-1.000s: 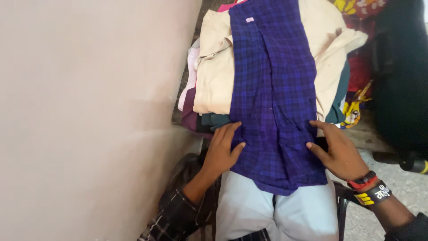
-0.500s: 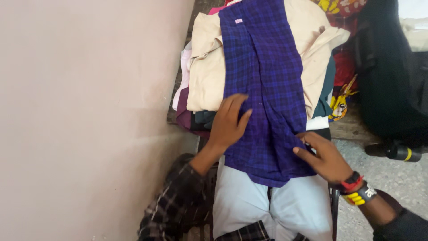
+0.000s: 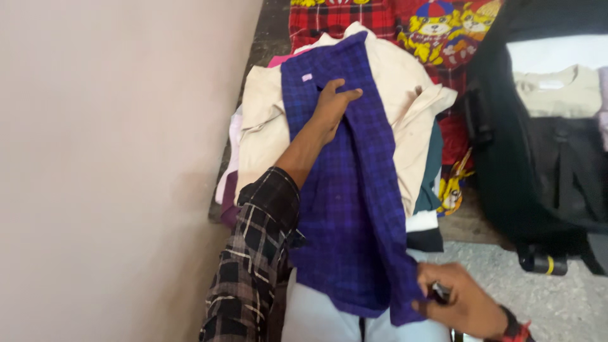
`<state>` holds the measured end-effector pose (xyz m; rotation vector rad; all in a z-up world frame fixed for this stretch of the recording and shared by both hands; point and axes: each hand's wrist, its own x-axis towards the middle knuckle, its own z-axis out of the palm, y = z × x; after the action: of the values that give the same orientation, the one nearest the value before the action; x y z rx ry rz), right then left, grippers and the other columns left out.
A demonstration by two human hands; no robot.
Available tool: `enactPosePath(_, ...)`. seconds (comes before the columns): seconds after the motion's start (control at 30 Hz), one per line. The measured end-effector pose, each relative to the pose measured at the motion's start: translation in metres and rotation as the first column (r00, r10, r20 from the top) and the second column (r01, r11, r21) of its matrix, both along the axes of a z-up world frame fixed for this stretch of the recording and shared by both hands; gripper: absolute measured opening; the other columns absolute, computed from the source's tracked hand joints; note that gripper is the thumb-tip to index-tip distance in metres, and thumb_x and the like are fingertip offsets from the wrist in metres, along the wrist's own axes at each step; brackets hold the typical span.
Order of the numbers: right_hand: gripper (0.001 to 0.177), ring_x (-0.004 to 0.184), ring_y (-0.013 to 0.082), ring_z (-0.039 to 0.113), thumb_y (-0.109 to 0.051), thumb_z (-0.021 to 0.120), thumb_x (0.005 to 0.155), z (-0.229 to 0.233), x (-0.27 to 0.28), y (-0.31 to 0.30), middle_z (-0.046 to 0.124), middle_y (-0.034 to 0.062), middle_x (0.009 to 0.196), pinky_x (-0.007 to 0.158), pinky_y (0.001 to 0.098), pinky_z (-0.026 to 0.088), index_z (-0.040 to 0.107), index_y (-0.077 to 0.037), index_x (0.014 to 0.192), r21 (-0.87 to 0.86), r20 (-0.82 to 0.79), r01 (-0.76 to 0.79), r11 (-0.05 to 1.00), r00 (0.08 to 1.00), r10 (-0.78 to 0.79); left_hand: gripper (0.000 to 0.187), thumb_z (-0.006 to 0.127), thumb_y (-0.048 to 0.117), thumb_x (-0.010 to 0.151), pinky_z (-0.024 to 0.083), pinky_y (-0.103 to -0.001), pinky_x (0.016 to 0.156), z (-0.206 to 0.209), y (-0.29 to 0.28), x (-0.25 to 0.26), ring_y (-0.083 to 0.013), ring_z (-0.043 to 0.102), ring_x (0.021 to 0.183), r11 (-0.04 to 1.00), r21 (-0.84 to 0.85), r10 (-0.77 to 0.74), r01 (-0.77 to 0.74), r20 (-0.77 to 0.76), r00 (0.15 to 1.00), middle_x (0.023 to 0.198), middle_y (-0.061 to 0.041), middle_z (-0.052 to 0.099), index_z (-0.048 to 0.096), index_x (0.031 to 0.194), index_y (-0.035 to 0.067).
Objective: The person folds a white shirt, a blue plaid shirt, and a pink striped shirt, then places them on top of a stack of clothes.
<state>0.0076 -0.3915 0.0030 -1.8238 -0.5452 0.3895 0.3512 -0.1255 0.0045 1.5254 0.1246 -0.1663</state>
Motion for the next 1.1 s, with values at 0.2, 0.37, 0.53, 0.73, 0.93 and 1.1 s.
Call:
enactPosePath(0.2,0.019,0.062,0.0145,0.074,-0.020,0.069,0.088,-0.060,-0.004,-0.019,0.068,0.0004,0.066,0.060,0.0323,0.057,0.066,-0.023,0.107,-0.397,-0.243,-0.182,0.899,0.966,0.088,0.086,0.080,0.022,0.079,0.038,-0.043,0.114,-0.032,-0.012,0.085,-0.0351,0.047,0.141,0.989,0.019,0.143,-0.145,0.096,0.985,0.150,-0.025,0.049,0.040,0.151,0.000)
enactPosePath(0.37,0.025,0.088,0.0110,0.076,-0.032,0.066,0.094,-0.154,0.036,-0.068,0.076,-0.0029,0.094,0.082,0.0307,0.059,0.066,-0.032,0.118,-0.811,-0.384,-0.268,0.521,0.915,-0.127,0.086,0.088,0.035,0.076,0.048,-0.042,0.106,-0.033,-0.104,0.169,-0.0376,0.060,0.129,0.872,0.413,0.049,-0.261,0.458,0.888,0.142,-0.024,0.060,0.046,0.146,0.004)
enactPosePath(0.53,0.057,0.108,0.0175,0.078,-0.042,0.080,0.089,-0.137,0.041,-0.114,0.078,0.0050,0.119,0.101,0.0321,0.061,0.052,-0.031,0.138,-0.940,-0.291,-0.125,0.317,0.779,-0.556,0.110,0.081,0.044,0.079,0.028,-0.059,0.110,-0.030,-0.186,0.124,-0.0506,0.028,0.147,0.630,0.777,-0.466,0.011,0.367,0.805,0.159,-0.029,0.029,0.012,0.160,0.015)
enactPosePath(0.73,0.078,0.090,0.0292,0.080,-0.035,0.073,0.085,-0.028,0.038,-0.058,0.072,0.0079,0.125,0.085,0.0413,0.062,0.038,-0.017,0.154,-0.877,0.012,0.310,0.368,0.779,-0.627,0.066,0.074,0.042,0.090,0.044,-0.050,0.108,-0.011,-0.128,0.055,-0.0402,0.052,0.134,0.621,0.778,-0.649,0.095,0.443,0.619,0.143,-0.019,0.055,0.048,0.141,0.010)
enactPosePath(0.93,0.070,0.111,0.0323,0.068,-0.045,0.077,0.080,-0.002,0.035,-0.030,0.068,0.0139,0.120,0.089,0.0428,0.056,0.051,-0.016,0.138,-0.641,0.250,0.424,0.640,0.904,-0.348,0.035,0.071,0.028,0.094,0.047,-0.044,0.109,0.021,-0.010,-0.094,-0.0337,0.061,0.126,0.648,0.761,-0.645,0.021,0.535,0.546,0.128,-0.012,0.064,0.063,0.121,0.008)
enactPosePath(1.1,0.072,0.103,0.0287,0.068,-0.040,0.075,0.079,-0.029,0.045,-0.025,0.061,0.0165,0.126,0.087,0.0411,0.056,0.052,-0.015,0.143,-0.637,0.205,0.321,0.701,0.947,-0.247,0.035,0.072,0.024,0.091,0.029,-0.061,0.118,0.033,0.048,-0.230,-0.0365,0.045,0.143,0.532,0.842,-0.632,-0.090,0.466,0.620,0.143,-0.015,0.055,0.064,0.122,0.009)
